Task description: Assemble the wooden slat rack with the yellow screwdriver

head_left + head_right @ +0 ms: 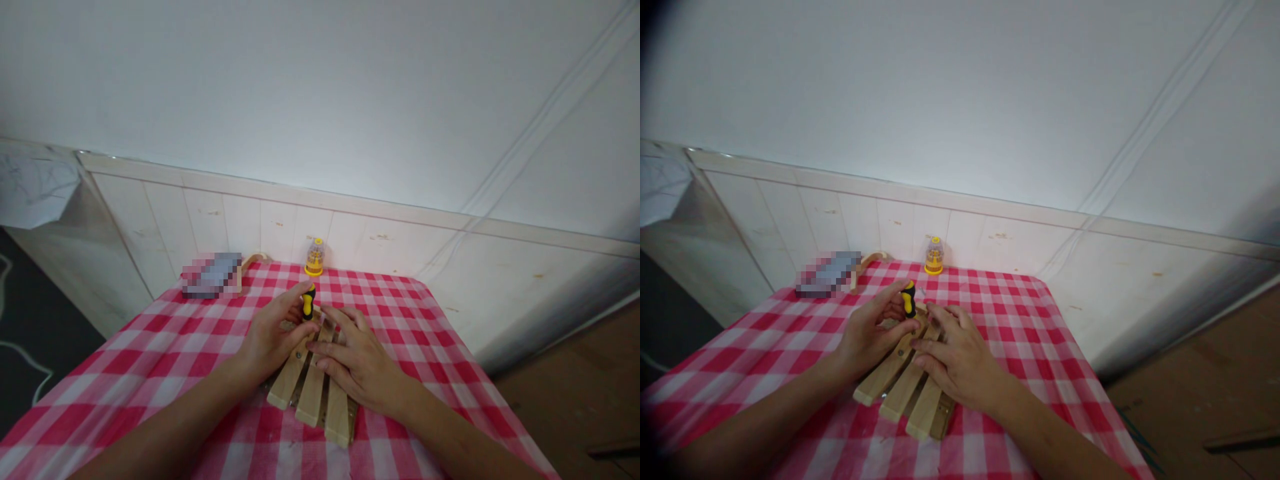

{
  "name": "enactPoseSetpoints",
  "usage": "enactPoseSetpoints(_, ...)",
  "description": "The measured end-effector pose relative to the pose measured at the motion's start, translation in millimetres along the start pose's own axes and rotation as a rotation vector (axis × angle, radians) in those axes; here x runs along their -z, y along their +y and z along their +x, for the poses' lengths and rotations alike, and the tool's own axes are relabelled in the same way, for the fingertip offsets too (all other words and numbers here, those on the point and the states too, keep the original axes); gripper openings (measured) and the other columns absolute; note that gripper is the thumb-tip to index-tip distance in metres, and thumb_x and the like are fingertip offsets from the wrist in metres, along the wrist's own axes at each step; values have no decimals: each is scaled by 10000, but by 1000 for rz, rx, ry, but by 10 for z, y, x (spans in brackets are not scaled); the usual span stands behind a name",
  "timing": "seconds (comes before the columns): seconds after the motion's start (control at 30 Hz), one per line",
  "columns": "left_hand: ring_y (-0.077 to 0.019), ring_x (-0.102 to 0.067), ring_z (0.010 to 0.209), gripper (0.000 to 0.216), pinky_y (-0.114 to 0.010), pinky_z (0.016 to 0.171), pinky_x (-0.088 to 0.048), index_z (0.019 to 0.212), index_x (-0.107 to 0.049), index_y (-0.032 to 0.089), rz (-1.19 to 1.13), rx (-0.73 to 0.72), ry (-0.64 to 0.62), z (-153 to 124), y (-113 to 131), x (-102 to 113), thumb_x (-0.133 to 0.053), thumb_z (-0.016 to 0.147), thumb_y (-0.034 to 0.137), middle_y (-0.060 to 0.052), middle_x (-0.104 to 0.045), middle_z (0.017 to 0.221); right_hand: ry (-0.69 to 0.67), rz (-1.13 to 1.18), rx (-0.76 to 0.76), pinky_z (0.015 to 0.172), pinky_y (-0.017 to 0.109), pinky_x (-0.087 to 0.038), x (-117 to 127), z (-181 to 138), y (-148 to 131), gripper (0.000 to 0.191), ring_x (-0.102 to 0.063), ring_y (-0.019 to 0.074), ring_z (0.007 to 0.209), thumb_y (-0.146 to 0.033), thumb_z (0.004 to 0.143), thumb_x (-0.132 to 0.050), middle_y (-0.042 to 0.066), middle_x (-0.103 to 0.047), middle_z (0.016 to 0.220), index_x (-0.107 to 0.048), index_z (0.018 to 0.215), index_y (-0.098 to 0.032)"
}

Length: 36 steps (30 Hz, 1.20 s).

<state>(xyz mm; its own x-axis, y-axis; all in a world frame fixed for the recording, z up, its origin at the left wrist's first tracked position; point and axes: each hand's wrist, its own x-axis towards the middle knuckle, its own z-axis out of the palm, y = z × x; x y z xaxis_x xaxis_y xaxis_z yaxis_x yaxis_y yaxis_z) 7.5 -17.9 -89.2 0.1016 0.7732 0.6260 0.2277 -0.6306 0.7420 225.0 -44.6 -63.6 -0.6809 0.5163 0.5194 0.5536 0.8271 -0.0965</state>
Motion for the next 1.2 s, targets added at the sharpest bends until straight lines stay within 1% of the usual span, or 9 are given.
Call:
enactPoseSetpoints(0.2,-178,-771,919,659,-325,841,-654,1501,-468,304,-35,51,-57,-8,63,8,-685,892,177,-30,-726,1094,1,-2,-3,1062,553,-487,-1,-7,-2,288,-481,326,1314,-357,1050,-533,148,-519,1484,-768,1181,-253)
enactPoseSetpoints(0.37,-170,-764,922,655,-300,817,-641,1518,-424,299,-75,60,-83,-6,102,29,-636,917,149,-33,-700,1071,-28,-18,-14,1074,553,-482,17,4,-14,276,-482,321,1332,-357,1046,-545,134,-511,1509,-768,1178,-263)
enactPoseSetpoints(0.53,-167,-758,922,650,-287,814,-624,1526,-399,274,-85,40,-111,-14,106,29,-600,927,122,-49,-715,1061,-13,-19,9,1053,560,-493,11,4,-11,305,-493,317,1316,-354,1063,-503,150,-520,1489,-767,1171,-248)
enactPoseSetpoints(0.7,-171,-767,917,626,-287,810,-628,1477,-463,270,-195,89,-46,-24,147,45,-657,897,138,-44,-718,1065,5,-16,3,1057,561,-487,10,1,-12,300,-472,328,1320,-357,1058,-517,142,-499,1510,-769,1187,-258)
enactPoseSetpoints(0.8,-158,-763,837,648,-249,735,-626,1443,-519,272,-213,117,15,-45,239,118,-737,845,147,-25,-731,1013,-9,-26,1,1060,557,-485,28,12,-20,302,-472,325,1328,-362,1059,-517,135,-492,1521,-763,1208,-270)
enactPoseSetpoints(0.9,-159,-749,800,639,-243,703,-626,1425,-567,277,-165,112,-31,-86,299,200,-776,830,170,-21,-748,969,-24,-30,4,1060,545,-486,42,20,-28,306,-487,315,1320,-359,1060,-515,138,-507,1506,-751,1236,-274)
enactPoseSetpoints(1.0,-176,-755,834,610,-259,723,-639,1407,-595,301,-131,85,-85,-124,279,232,-785,837,199,-25,-769,985,-21,-27,-7,1065,545,-478,42,16,-30,298,-483,318,1322,-355,1056,-528,139,-506,1502,-746,1247,-286)
enactPoseSetpoints(1.1,-195,-758,887,604,-283,763,-647,1409,-594,308,-96,46,-87,-142,221,226,-787,843,217,-33,-778,1014,-27,-40,-9,1071,551,-469,40,9,-29,290,-480,324,1333,-358,1050,-542,134,-497,1519,-740,1254,-299)
enactPoseSetpoints(1.2,-194,-753,879,615,-289,762,-647,1423,-583,300,-54,25,-87,-142,187,217,-782,848,217,-36,-773,1021,-46,-42,-8,1069,548,-473,49,9,-33,295,-482,317,1341,-357,1057,-528,131,-503,1521,-736,1256,-296)
